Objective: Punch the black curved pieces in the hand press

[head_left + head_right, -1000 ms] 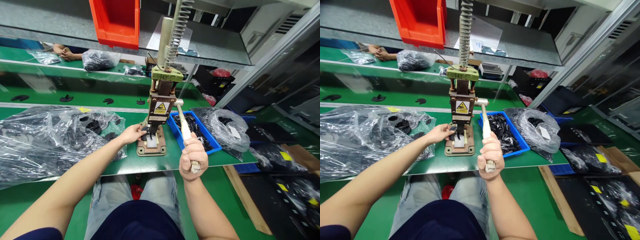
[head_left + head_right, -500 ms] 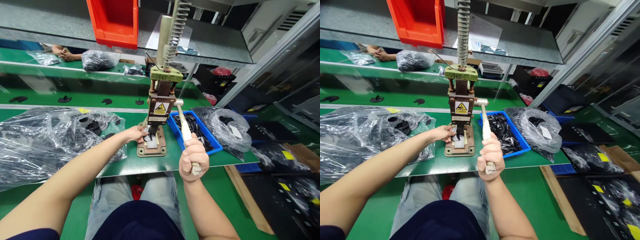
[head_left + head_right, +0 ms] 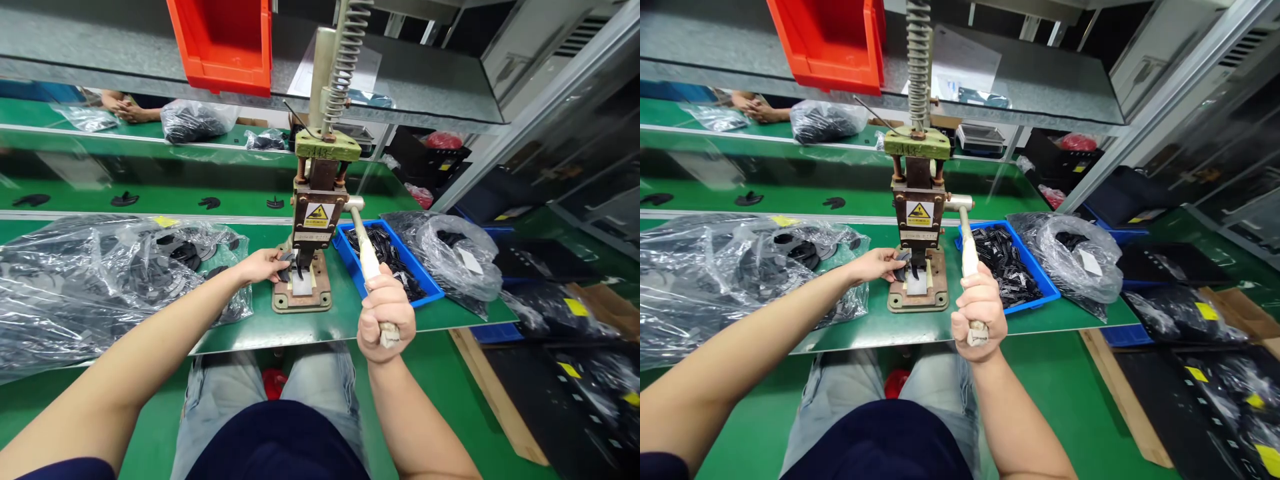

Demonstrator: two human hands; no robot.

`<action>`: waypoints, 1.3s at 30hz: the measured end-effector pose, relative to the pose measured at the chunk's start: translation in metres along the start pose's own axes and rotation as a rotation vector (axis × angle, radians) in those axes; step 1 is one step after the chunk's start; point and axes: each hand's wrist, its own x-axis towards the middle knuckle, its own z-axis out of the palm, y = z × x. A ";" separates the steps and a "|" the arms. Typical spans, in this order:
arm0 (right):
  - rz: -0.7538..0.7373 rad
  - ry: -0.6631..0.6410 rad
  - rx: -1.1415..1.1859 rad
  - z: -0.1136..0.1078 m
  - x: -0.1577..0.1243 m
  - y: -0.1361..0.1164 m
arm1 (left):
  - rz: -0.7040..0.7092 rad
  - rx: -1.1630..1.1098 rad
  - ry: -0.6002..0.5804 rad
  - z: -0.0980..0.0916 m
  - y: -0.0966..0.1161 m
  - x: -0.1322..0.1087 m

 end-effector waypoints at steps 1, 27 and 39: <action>0.002 0.004 -0.006 0.000 0.000 0.000 | -0.003 -0.008 0.007 0.001 -0.001 0.000; 0.003 0.010 -0.070 -0.001 -0.003 0.001 | -0.312 -0.068 0.031 0.010 0.011 0.007; 0.058 -0.032 0.115 0.028 0.140 0.018 | -0.108 -0.198 0.075 0.018 0.011 -0.031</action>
